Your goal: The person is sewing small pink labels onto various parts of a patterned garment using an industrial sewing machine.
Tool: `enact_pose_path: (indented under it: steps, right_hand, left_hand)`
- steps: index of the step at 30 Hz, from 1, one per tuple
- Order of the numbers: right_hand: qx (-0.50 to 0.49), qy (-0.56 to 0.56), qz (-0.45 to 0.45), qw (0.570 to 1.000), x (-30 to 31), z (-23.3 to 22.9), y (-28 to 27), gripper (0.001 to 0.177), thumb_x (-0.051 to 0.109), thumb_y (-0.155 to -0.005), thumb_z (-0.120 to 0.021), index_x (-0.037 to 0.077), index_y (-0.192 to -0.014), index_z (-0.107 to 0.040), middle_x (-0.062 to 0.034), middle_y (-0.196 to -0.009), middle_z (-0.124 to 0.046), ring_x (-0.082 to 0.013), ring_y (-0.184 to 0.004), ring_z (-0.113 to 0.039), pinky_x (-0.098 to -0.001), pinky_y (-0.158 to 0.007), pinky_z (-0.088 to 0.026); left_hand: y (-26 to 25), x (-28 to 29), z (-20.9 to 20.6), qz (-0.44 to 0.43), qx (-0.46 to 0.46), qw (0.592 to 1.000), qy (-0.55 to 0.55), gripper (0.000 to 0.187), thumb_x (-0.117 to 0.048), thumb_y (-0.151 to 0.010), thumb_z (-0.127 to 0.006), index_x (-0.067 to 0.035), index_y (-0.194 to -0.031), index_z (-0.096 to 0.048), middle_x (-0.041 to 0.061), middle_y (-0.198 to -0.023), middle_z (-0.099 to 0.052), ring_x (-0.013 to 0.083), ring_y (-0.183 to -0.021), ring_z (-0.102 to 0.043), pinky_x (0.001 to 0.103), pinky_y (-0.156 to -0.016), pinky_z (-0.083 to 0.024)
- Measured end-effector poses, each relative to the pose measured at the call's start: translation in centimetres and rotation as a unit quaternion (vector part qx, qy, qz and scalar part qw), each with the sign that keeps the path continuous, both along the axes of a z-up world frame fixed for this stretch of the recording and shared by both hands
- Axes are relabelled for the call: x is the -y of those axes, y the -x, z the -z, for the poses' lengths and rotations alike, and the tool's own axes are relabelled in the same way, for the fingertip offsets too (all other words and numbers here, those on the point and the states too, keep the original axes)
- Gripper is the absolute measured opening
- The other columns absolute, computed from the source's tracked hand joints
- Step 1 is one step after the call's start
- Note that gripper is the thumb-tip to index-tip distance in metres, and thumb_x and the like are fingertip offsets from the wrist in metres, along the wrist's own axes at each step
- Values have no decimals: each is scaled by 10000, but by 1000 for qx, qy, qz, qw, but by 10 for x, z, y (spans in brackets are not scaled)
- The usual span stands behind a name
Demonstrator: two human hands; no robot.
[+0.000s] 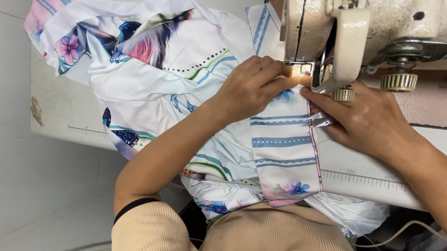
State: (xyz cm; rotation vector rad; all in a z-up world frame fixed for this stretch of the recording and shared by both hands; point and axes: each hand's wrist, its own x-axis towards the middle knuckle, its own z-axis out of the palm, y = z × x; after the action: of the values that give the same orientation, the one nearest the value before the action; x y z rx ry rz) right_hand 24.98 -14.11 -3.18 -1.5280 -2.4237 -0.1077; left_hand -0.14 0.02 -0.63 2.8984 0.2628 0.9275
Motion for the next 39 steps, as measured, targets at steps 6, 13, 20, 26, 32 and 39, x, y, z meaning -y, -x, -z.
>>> enact_pose_path:
  steps: [6, 13, 20, 26, 32, 39]
  right_hand:
    - [-38, 11, -26, 999, -2, -9, 2, 730, 314, -815, -778, 328, -1505, -540, -11, -1311, -705, -222, -1048, -683, -424, -511, -598]
    - [-19, 38, -15, 999, -1, -4, 1, 759, 366, -834, -747, 368, -1542, -473, -10, -1241, -720, -219, -1128, -706, -444, -514, -617]
    - [-35, 76, -19, 996, -3, -9, 1, 862, 349, -798, -753, 362, -1579, -389, -54, -1360, -684, -262, -1080, -711, -484, -575, -633]
    - [-25, 36, 3, 999, -4, -9, 4, 774, 369, -853, -730, 380, -1574, -450, -30, -1304, -724, -269, -866, -726, -465, -518, -597]
    - [3, 1, 16, 1000, -3, -12, 8, 811, 441, -823, -784, 349, -1573, -491, -3, -1232, -713, -183, -877, -701, -393, -587, -613]
    - [89, 5, 14, 996, -2, -14, 15, 839, 503, -835, -683, 314, -1607, -413, 154, -1486, -629, -202, -815, -706, -360, -528, -595]
  left_hand:
    - [0, -1, -4, 30, 13, 999, -12, 258, 106, -1008, -532, -45, -1133, -700, 88, -1042, -620, 229, -806, -582, 349, -699, -485]
    - [-2, -3, -1, 16, 6, 1000, 13, 237, 126, -983, -539, -37, -1128, -632, 135, -996, -596, 272, -785, -562, 367, -687, -498]
    - [-2, -3, -2, 6, 1, 1000, 13, 211, 97, -999, -556, -30, -1148, -633, 139, -999, -593, 277, -779, -567, 375, -683, -500]
    - [-2, -6, -1, -5, -15, 1000, -6, 221, 70, -983, -585, -73, -1138, -650, 131, -1024, -588, 280, -778, -564, 380, -674, -488]
    - [0, -13, -15, -47, 20, 995, 84, 149, -220, -1029, -627, -77, -1006, -660, 92, -1096, -667, 252, -897, -665, 357, -652, -547]
    - [9, -70, 0, -275, -40, 944, 180, 431, -407, -895, -820, -122, -1150, -621, 55, -1242, -568, 331, -1153, -556, 482, -969, -438]
